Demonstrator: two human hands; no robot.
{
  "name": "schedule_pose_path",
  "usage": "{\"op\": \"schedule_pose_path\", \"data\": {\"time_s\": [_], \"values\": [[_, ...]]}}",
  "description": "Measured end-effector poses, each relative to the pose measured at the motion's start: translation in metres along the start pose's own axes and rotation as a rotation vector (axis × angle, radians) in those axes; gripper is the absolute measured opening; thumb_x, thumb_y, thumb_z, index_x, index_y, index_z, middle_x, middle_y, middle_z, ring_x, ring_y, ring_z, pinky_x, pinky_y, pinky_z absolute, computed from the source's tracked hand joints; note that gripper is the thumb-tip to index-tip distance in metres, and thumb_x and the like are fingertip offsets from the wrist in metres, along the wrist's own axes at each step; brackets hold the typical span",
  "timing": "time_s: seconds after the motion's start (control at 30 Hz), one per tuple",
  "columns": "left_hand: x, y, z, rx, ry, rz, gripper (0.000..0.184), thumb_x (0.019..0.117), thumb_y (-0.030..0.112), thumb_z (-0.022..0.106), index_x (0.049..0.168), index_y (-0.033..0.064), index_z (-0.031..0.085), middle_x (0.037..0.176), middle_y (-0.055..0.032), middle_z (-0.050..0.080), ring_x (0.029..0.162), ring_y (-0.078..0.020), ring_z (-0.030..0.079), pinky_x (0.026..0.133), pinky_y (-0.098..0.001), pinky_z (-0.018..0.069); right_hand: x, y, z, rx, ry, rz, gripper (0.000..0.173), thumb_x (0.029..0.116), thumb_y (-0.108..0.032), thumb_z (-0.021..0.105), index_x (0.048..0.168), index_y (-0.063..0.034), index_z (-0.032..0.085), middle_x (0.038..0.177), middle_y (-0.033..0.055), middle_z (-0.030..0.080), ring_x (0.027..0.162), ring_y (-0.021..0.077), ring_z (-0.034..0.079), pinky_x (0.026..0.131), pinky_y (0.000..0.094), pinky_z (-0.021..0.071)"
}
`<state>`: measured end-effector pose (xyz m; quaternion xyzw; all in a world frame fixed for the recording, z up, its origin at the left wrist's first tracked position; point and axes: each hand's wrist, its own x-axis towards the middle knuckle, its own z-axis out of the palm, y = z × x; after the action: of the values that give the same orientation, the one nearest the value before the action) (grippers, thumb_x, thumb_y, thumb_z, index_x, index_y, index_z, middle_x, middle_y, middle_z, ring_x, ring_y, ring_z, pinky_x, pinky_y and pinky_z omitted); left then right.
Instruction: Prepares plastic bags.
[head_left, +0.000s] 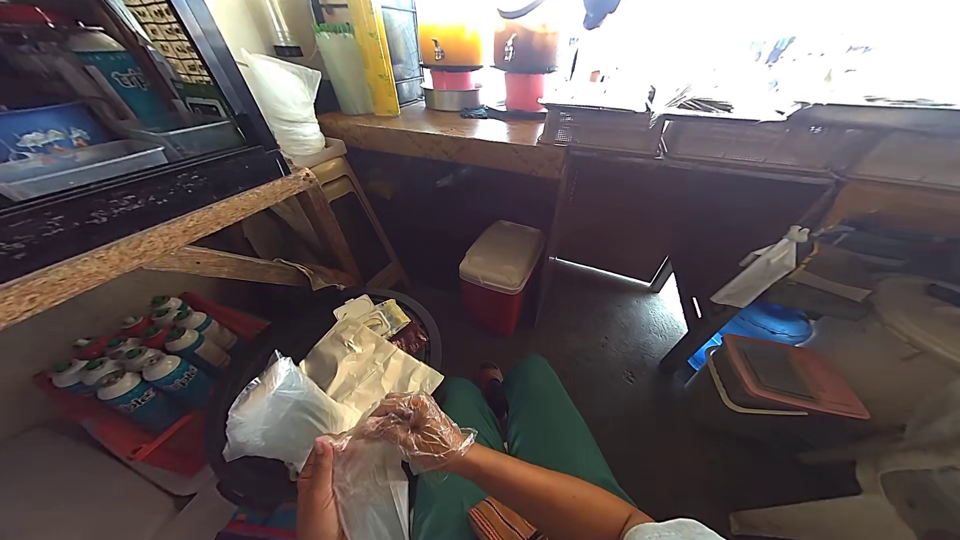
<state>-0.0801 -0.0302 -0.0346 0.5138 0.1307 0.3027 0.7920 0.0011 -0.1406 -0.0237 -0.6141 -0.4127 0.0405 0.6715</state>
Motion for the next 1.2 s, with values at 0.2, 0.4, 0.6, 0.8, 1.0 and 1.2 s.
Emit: {"op": "schedule_pose_path", "data": {"time_s": [0.2, 0.4, 0.6, 0.8, 1.0, 1.2], "values": [[0.003, -0.014, -0.015, 0.068, -0.186, 0.04, 0.04, 0.1034, 0.003, 0.037, 0.091, 0.0237, 0.068, 0.083, 0.0174, 0.074, 0.076, 0.0061, 0.068, 0.071, -0.0149, 0.0577, 0.006, -0.012, -0.005, 0.218, -0.051, 0.031, 0.022, 0.1016, -0.002, 0.044, 0.094, 0.0098, 0.061, 0.076, -0.0011, 0.059, 0.072, -0.0051, 0.054, 0.071, 0.0141, 0.0461], [0.007, 0.001, -0.03, -0.077, -0.217, 0.05, 0.037, 0.1099, 0.024, 0.034, 0.097, 0.0289, 0.068, 0.083, 0.0188, 0.071, 0.077, 0.0083, 0.065, 0.073, -0.0121, 0.0544, 0.012, -0.014, -0.023, -0.023, -0.34, 0.032, 0.023, 0.099, -0.005, 0.054, 0.093, 0.0147, 0.064, 0.075, 0.0114, 0.061, 0.068, 0.0079, 0.054, 0.068, 0.025, 0.0454], [0.017, 0.009, -0.07, -0.06, -0.454, 0.068, 0.014, 0.0963, 0.046, 0.062, 0.099, 0.0379, 0.073, 0.075, 0.0256, 0.063, 0.065, 0.0157, 0.054, 0.061, -0.0038, 0.0441, 0.002, 0.002, -0.039, 0.225, -0.691, 0.179, 0.014, 0.0953, 0.003, 0.055, 0.096, 0.0133, 0.065, 0.076, 0.0057, 0.065, 0.065, 0.0002, 0.058, 0.062, 0.0185, 0.0484], [0.003, 0.008, -0.105, 0.392, -0.832, -0.193, 0.016, 0.0951, 0.045, 0.066, 0.102, 0.0356, 0.076, 0.086, 0.0201, 0.074, 0.074, 0.0079, 0.067, 0.069, -0.0136, 0.0565, 0.01, 0.008, -0.042, 0.457, -0.562, 0.195, 0.018, 0.0988, -0.011, 0.05, 0.09, -0.0095, 0.065, 0.082, -0.0149, 0.065, 0.073, -0.0085, 0.058, 0.066, 0.0136, 0.0463], [0.004, 0.002, -0.102, 0.316, -0.654, 0.115, 0.019, 0.1024, 0.04, 0.057, 0.105, 0.0404, 0.076, 0.097, 0.0227, 0.075, 0.085, 0.0098, 0.068, 0.077, -0.0118, 0.0561, 0.016, 0.003, -0.026, 0.361, -0.523, 0.32, 0.015, 0.0988, -0.007, 0.049, 0.093, -0.0078, 0.062, 0.08, -0.0147, 0.06, 0.074, -0.0083, 0.056, 0.07, 0.0148, 0.0478], [0.012, 0.011, -0.099, 0.107, -0.439, 0.199, 0.02, 0.1019, 0.044, 0.055, 0.098, 0.0416, 0.075, 0.087, 0.0269, 0.069, 0.076, 0.0146, 0.061, 0.068, -0.0053, 0.0492, 0.001, 0.017, -0.02, 0.473, -0.443, 0.475, 0.019, 0.0963, -0.007, 0.048, 0.088, -0.0141, 0.063, 0.079, -0.0154, 0.064, 0.073, -0.0064, 0.059, 0.066, 0.0163, 0.0487]]}}
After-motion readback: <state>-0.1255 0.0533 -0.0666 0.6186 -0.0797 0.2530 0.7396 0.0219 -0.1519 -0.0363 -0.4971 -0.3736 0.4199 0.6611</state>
